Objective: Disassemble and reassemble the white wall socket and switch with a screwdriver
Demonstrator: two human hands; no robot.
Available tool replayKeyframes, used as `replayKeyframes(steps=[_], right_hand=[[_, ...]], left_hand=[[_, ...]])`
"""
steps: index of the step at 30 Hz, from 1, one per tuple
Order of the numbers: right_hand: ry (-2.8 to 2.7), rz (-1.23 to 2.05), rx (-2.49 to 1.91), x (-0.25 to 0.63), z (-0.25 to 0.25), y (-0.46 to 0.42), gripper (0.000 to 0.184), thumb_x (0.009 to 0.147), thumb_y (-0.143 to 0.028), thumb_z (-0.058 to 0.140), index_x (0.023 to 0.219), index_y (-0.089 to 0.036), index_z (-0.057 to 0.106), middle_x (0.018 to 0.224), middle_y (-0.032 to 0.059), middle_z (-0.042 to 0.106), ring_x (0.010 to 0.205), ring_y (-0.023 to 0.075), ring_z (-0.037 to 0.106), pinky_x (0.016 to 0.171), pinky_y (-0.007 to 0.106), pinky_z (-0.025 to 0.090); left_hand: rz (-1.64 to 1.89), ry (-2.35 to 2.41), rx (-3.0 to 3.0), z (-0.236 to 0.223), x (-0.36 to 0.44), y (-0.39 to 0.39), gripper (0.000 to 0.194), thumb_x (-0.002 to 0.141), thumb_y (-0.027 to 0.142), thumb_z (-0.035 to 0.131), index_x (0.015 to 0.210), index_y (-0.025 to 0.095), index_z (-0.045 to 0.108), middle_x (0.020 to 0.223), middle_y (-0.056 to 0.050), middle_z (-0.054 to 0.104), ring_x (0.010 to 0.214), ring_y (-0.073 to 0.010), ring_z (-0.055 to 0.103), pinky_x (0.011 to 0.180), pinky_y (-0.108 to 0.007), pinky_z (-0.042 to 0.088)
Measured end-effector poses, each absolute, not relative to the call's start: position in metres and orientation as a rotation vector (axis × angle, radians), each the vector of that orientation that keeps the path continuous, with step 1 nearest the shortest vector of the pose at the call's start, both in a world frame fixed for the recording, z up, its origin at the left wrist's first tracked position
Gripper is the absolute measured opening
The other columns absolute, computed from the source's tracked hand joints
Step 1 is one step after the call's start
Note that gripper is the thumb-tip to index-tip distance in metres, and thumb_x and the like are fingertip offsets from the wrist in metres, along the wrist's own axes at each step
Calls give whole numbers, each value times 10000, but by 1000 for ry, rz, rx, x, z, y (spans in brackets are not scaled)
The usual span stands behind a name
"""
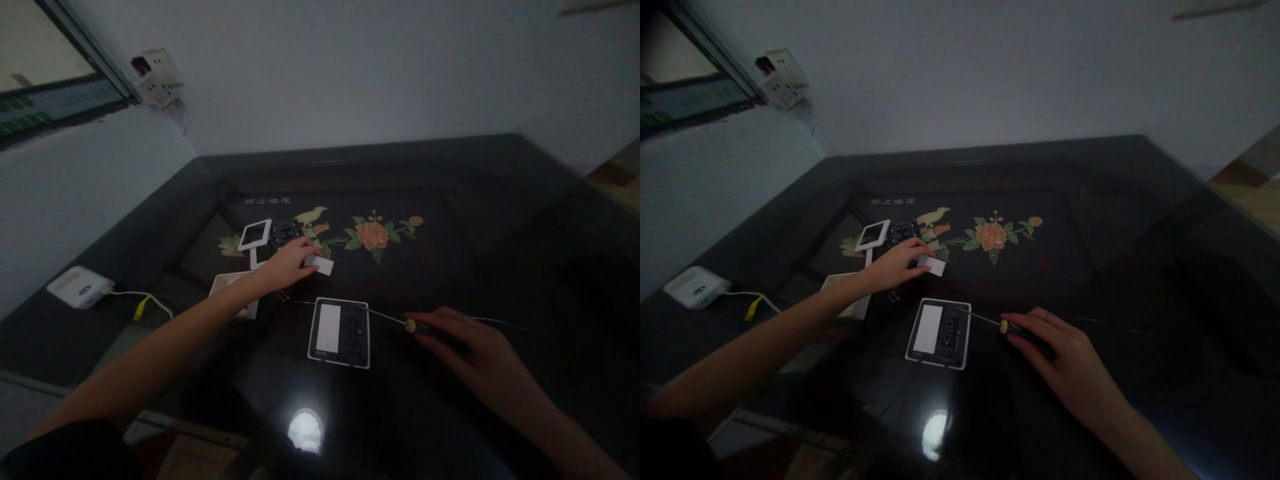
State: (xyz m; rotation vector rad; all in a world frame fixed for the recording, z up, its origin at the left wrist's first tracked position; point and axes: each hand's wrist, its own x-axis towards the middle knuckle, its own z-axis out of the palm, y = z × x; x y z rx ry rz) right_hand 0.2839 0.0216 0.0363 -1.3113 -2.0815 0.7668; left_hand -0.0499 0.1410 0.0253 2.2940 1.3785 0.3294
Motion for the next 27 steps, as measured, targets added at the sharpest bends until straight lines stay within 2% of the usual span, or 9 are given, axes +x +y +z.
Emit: replayKeyframes(steps=[3, 5, 8, 10, 13, 16, 19, 23, 27], right_hand=[[-2062, 843, -1334, 282, 37, 20, 212, 904, -329, 567, 1036, -261, 720, 943, 45, 764, 833, 205, 735, 735, 335, 601], [-2002, 986, -1358, 280, 38, 17, 213, 937, -365, 523, 1002, -247, 688, 848, 34, 747, 747, 189, 718, 668, 310, 584], [-1833, 1427, -1243, 272, 41, 8, 307, 1012, -429, 392, 950, -225, 612, 732, 12, 676, 651, 151, 665, 613, 274, 550], [-1732, 1744, -1052, 262, 42, -1, 347, 1028, -460, 354, 973, -212, 589, 830, 36, 686, 739, 151, 677, 687, 290, 563], [-1779, 2007, -874, 246, 43, -17, 313, 1028, -430, 384, 1109, -209, 590, 1069, 82, 696, 972, 182, 679, 867, 363, 553], [-1935, 1993, -838, 235, 42, -27, 219, 1012, -349, 436, 1124, -228, 581, 1251, 85, 654, 1156, 200, 621, 1004, 416, 491], [-1972, 1879, -889, 234, 40, -27, 185, 1000, -336, 440, 1082, -235, 573, 1317, 89, 621, 1205, 213, 595, 1020, 437, 482], [-1954, 1706, -1023, 242, 37, -15, 223, 1001, -370, 418, 1107, -251, 575, 1217, 83, 666, 1128, 222, 631, 955, 424, 522], [-1882, 1517, -1213, 253, 36, 0, 238, 997, -396, 424, 1092, -247, 584, 1050, 65, 699, 990, 207, 662, 861, 361, 554]], left_hand=[[453, 1384, 2271, 31, -53, 133, 298, 837, 187, 632, 1134, 190, 655, 1246, -99, 570, 1225, -292, 500, 1116, -502, 346], [533, 1353, 2226, 40, -48, 120, 292, 877, 174, 576, 1163, 192, 634, 1266, -99, 568, 1254, -286, 487, 1130, -516, 329], [568, 1201, 2116, 52, -31, 95, 237, 953, 214, 502, 1147, 216, 638, 1168, -62, 655, 1136, -222, 597, 1038, -427, 448], [564, 1105, 2030, 54, -17, 81, 218, 969, 218, 486, 1093, 226, 665, 1079, -35, 698, 1021, -190, 656, 938, -369, 513], [616, 1058, 1902, 45, 3, 71, 239, 978, 173, 451, 1055, 208, 675, 1070, -40, 723, 1034, -183, 671, 952, -369, 513], [669, 1041, 1766, 31, 15, 72, 232, 987, 187, 448, 1090, 183, 656, 1070, -67, 744, 1034, -190, 690, 934, -372, 536], [676, 1008, 1668, 24, 16, 75, 239, 998, 223, 455, 1108, 187, 663, 1123, -76, 746, 1063, -200, 695, 951, -380, 539], [639, 966, 1611, 27, 8, 73, 270, 1006, 266, 451, 1125, 235, 692, 1275, -54, 699, 1179, -219, 651, 1033, -405, 498], [641, 961, 1637, 31, -1, 62, 282, 990, 271, 481, 1202, 295, 665, 1512, -10, 502, 1417, -235, 438, 1194, -451, 328]])
